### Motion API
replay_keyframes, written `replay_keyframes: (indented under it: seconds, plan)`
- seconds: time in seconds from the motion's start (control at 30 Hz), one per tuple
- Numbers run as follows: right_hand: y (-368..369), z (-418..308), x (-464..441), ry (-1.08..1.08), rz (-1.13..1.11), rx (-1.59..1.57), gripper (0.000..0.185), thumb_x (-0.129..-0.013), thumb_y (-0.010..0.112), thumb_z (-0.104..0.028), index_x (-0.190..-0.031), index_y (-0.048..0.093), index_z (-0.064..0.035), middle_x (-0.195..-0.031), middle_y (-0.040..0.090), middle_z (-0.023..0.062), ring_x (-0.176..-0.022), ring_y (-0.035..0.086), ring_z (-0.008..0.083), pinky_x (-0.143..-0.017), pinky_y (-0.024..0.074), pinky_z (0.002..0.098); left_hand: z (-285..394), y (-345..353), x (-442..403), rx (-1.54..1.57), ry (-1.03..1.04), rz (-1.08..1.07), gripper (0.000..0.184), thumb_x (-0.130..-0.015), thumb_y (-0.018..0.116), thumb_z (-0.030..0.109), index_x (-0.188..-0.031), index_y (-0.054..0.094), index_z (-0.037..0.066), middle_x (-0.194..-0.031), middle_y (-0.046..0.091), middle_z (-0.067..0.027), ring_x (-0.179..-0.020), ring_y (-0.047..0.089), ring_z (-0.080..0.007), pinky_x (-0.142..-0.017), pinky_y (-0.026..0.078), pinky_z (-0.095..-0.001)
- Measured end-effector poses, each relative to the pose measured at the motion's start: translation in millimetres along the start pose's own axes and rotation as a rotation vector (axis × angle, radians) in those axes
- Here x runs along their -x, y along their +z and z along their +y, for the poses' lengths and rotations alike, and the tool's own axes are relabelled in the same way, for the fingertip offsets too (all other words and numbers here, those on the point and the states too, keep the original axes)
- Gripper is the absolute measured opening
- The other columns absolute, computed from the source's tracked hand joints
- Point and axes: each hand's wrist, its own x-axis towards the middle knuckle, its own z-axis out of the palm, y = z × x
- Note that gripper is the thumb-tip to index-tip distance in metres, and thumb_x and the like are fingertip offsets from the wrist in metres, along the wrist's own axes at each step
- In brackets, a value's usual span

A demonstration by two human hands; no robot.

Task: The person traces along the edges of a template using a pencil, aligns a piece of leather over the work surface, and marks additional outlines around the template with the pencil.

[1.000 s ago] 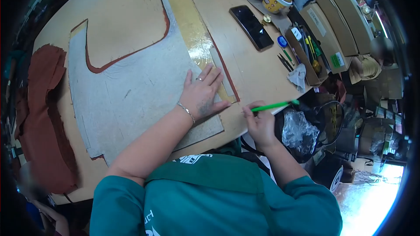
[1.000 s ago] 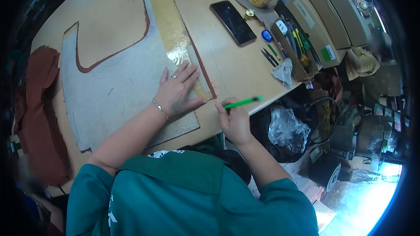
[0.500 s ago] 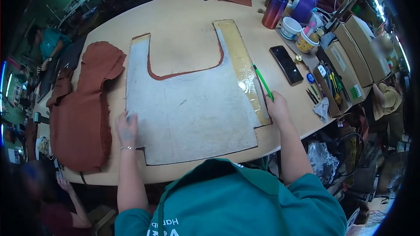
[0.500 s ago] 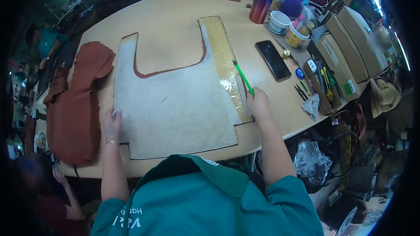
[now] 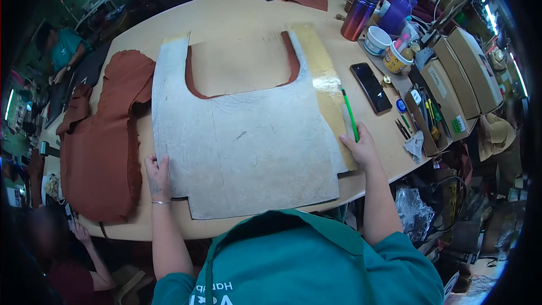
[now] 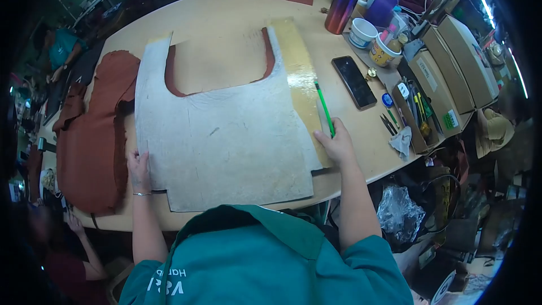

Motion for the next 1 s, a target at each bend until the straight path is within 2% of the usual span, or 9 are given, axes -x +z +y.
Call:
replay_keyframes:
  seconds: [0.03,0.23,0.37,0.53,0.63,0.73,0.8,0.87,1.0]
  plan:
    - [-6,3,3,0.024,-0.026,0.009,0.042,-0.071,0.070,-0.022,-0.100,0.052,0.0033,-0.083,0.060,0.0121,-0.077,0.057,0.0184,-0.068,0.0453,0.0305,-1,-2,2,0.108,-0.040,-0.055,0.034,-0.085,0.056,0.018,-0.110,0.043,-0.003,-0.084,0.052,-0.0043,-0.072,0.047,-0.0100,-0.064,0.040,-0.0239]
    - [-19,4,13,0.176,-0.132,0.256,0.042,-0.072,0.070,-0.023,-0.098,0.052,0.0045,-0.085,0.060,0.0166,-0.081,0.058,0.0235,-0.072,0.0453,0.0323,10,6,8,0.044,-0.144,-0.285,0.039,-0.085,0.055,0.011,-0.117,0.039,-0.005,-0.111,0.054,-0.0138,-0.101,0.052,-0.0156,-0.088,0.038,-0.0268]
    - [-14,-4,15,0.135,-0.102,0.383,0.042,-0.071,0.070,-0.022,-0.098,0.051,0.0052,-0.086,0.060,0.0196,-0.081,0.059,0.0271,-0.073,0.0458,0.0341,0,6,10,-0.008,-0.047,-0.280,0.042,-0.084,0.056,0.011,-0.119,0.038,-0.006,-0.110,0.055,-0.0134,-0.101,0.052,-0.0161,-0.088,0.038,-0.0274]
    - [-13,1,15,0.128,-0.093,0.310,0.043,-0.072,0.069,-0.022,-0.099,0.051,0.0054,-0.086,0.060,0.0193,-0.081,0.059,0.0267,-0.073,0.0456,0.0340,1,7,12,-0.064,-0.007,-0.260,0.044,-0.084,0.056,0.012,-0.118,0.037,-0.007,-0.111,0.054,-0.0144,-0.101,0.052,-0.0170,-0.089,0.038,-0.0279]
    - [-15,4,15,0.098,-0.074,0.192,0.042,-0.072,0.069,-0.020,-0.099,0.051,0.0054,-0.085,0.060,0.0168,-0.078,0.058,0.0253,-0.072,0.0456,0.0332,-5,7,10,0.026,-0.008,-0.223,0.037,-0.084,0.057,0.014,-0.113,0.044,-0.005,-0.105,0.055,-0.0137,-0.100,0.051,-0.0173,-0.087,0.038,-0.0275]
    - [-30,14,9,0.035,-0.029,-0.049,0.041,-0.072,0.069,-0.018,-0.101,0.052,0.0049,-0.083,0.058,0.0137,-0.074,0.056,0.0230,-0.070,0.0452,0.0318,-29,-5,2,-0.334,0.162,-0.046,0.028,-0.083,0.058,0.015,-0.104,0.052,-0.002,-0.098,0.055,-0.0140,-0.098,0.050,-0.0218,-0.085,0.039,-0.0309]
    - [-50,8,3,-0.054,-0.006,-0.024,0.041,-0.071,0.069,-0.017,-0.103,0.052,0.0038,-0.082,0.056,0.0112,-0.073,0.054,0.0211,-0.068,0.0444,0.0311,-38,-2,1,-0.725,0.492,0.204,0.025,-0.079,0.062,0.017,-0.097,0.057,0.001,-0.095,0.053,-0.0154,-0.097,0.049,-0.0276,-0.085,0.039,-0.0360]
    - [-66,6,-7,-0.065,0.047,0.279,0.041,-0.071,0.069,-0.017,-0.103,0.053,0.0023,-0.082,0.054,0.0115,-0.075,0.053,0.0223,-0.068,0.0435,0.0322,-9,7,12,-1.026,0.453,0.227,0.047,-0.072,0.069,0.021,-0.107,0.050,-0.003,-0.104,0.050,-0.0210,-0.100,0.047,-0.0335,-0.088,0.037,-0.0410]
    - [-53,2,-13,-0.219,0.245,0.666,0.039,-0.071,0.069,-0.021,-0.101,0.055,0.0005,-0.082,0.051,0.0130,-0.078,0.050,0.0267,-0.070,0.0415,0.0365,18,18,14,-0.948,0.186,0.221,0.063,-0.067,0.073,0.029,-0.112,0.045,-0.004,-0.101,0.052,-0.0243,-0.094,0.051,-0.0375,-0.081,0.042,-0.0414]
